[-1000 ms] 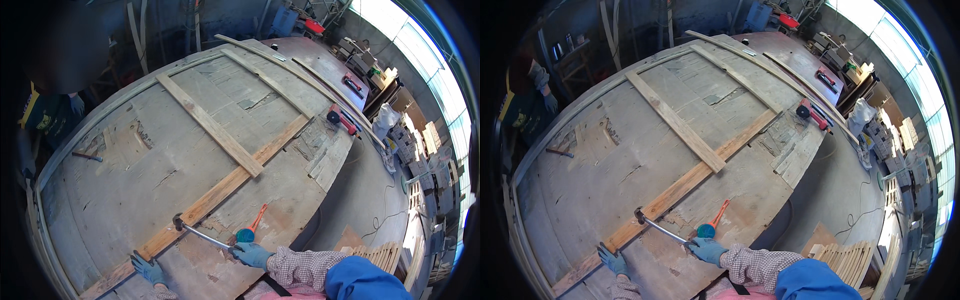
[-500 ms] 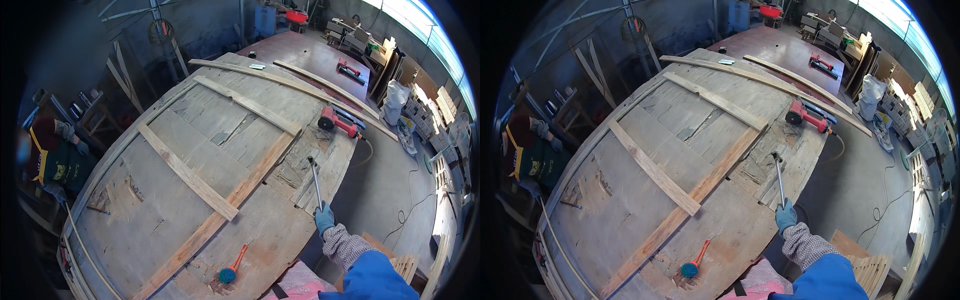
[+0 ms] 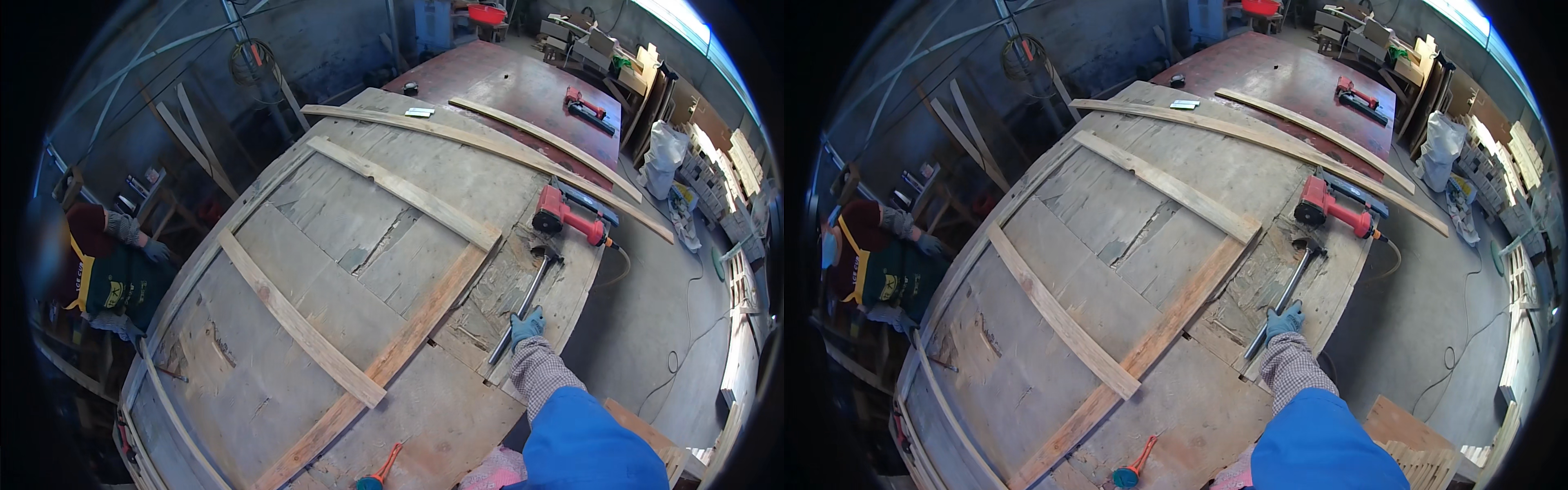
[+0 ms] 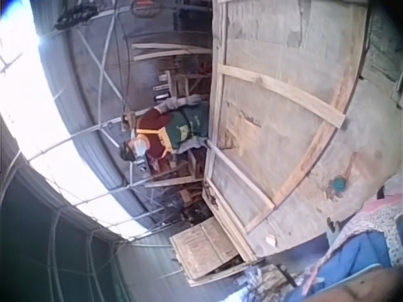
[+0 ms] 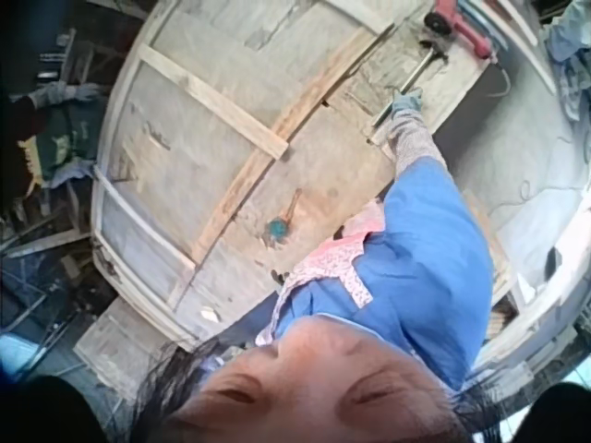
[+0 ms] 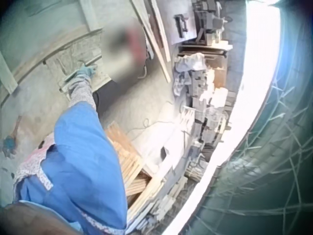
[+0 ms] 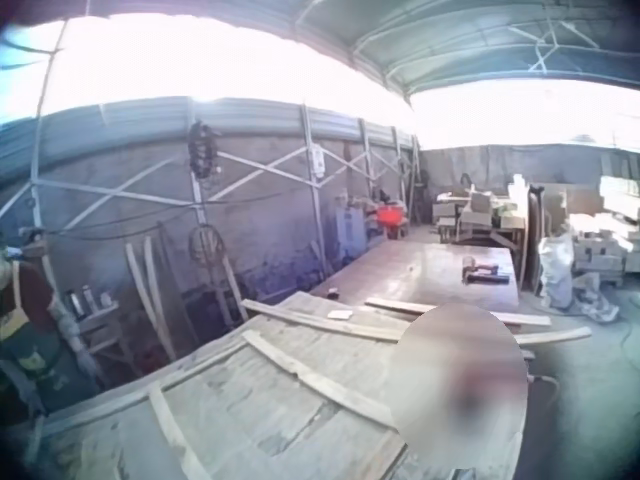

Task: The person positions wooden planks on a large flat surface, uses a hammer to drive nails, and measures the frame with a tape measure. A coworker assists by holding planks and hammering at times.

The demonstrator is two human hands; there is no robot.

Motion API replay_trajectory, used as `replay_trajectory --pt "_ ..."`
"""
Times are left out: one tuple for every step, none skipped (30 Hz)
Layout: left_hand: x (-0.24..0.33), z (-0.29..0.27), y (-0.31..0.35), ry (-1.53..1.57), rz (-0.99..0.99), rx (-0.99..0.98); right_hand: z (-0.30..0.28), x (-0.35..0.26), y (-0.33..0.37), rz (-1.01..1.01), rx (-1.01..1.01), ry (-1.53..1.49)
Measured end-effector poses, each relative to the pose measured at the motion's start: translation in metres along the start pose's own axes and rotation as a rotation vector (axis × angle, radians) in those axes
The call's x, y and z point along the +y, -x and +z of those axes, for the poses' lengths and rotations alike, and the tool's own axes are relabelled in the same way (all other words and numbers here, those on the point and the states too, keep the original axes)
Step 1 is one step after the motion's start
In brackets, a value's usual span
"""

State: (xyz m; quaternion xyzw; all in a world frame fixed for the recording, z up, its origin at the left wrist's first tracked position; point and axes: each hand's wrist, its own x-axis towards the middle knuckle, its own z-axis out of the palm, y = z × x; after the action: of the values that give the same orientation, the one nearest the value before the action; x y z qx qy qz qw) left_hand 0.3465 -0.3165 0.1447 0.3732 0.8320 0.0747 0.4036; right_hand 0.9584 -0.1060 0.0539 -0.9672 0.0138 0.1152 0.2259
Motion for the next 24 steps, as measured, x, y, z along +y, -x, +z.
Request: replay_trajectory --pt "0.011 -0.004 -0.003 -0.140 -0.016 -0.007 0.000 0.000 -0.012 0.019 -0.020 0.014" --pt "0.023 -0.002 -0.013 -0.181 0.126 0.009 0.002 -0.002 -0.023 0.039 -0.038 0.028" --pt "0.034 0.002 -0.024 -0.222 0.268 0.023 0.005 -0.004 -0.031 0.012 -0.062 0.031" --pt "0.044 0.005 -0.034 -0.267 0.405 0.027 0.004 -0.004 -0.036 -0.009 -0.084 0.044" --pt "0.056 0.007 -0.043 -0.310 0.536 0.043 0.008 -0.004 -0.040 -0.037 -0.119 0.052" --pt "0.082 0.020 -0.061 -0.298 0.726 0.026 0.016 0.012 -0.058 -0.050 -0.140 0.035" --pt "0.124 0.024 -0.057 -0.381 0.708 -0.022 0.003 -0.003 -0.044 -0.018 -0.184 -0.068" --pt "0.176 0.032 -0.064 -0.453 0.725 -0.117 0.009 0.022 -0.060 -0.055 -0.119 -0.173" --pt "0.217 0.044 -0.074 -0.498 0.848 -0.020 0.019 0.045 -0.084 0.143 -0.193 -0.408" --pt "0.252 0.057 -0.085 -0.549 0.947 0.086 0.001 0.032 -0.072 0.289 -0.247 -0.738" --pt "0.282 0.071 -0.098 -0.601 1.057 0.167 -0.010 0.043 -0.081 0.297 -0.189 -0.649" --pt "0.305 0.083 -0.109 -0.653 1.162 0.252 -0.020 0.048 -0.083 0.250 -0.206 -0.624" --pt "0.322 0.095 -0.122 -0.655 1.086 0.099 -0.038 0.049 -0.085 0.198 -0.218 -0.600" --pt "0.336 0.107 -0.133 -0.652 1.007 -0.063 -0.062 0.032 -0.071 0.168 -0.242 -0.569" --pt "0.354 0.124 -0.141 -0.707 1.106 -0.084 -0.085 0.016 -0.055 0.152 -0.232 -0.531" --pt "0.366 0.141 -0.145 -0.753 1.160 -0.118 -0.104 0.002 -0.047 0.125 -0.289 -0.544" --pt "0.376 0.157 -0.148 -0.803 1.210 -0.140 -0.118 -0.015 -0.043 0.095 -0.360 -0.562" --pt "0.384 0.172 -0.150 -0.800 1.169 -0.200 -0.131 -0.038 -0.036 0.050 -0.406 -0.617" --pt "0.391 0.186 -0.154 -0.800 1.125 -0.246 -0.138 -0.063 -0.033 -0.002 -0.461 -0.679" --pt "0.396 0.199 -0.156 -0.795 1.083 -0.292 -0.142 -0.083 -0.032 -0.111 -0.480 -0.727" --pt "0.400 0.210 -0.157 -0.830 1.041 -0.293 -0.142 -0.098 -0.032 -0.222 -0.494 -0.772" --pt "0.402 0.221 -0.157 -0.863 1.000 -0.297 -0.136 -0.107 -0.034 -0.343 -0.462 -0.801" --pt "0.405 0.230 -0.154 -0.898 0.956 -0.301 -0.127 -0.113 -0.036 -0.464 -0.433 -0.827" --pt "0.408 0.234 -0.149 -0.946 0.904 -0.300 -0.113 -0.115 -0.037 -0.494 -0.444 -0.824"
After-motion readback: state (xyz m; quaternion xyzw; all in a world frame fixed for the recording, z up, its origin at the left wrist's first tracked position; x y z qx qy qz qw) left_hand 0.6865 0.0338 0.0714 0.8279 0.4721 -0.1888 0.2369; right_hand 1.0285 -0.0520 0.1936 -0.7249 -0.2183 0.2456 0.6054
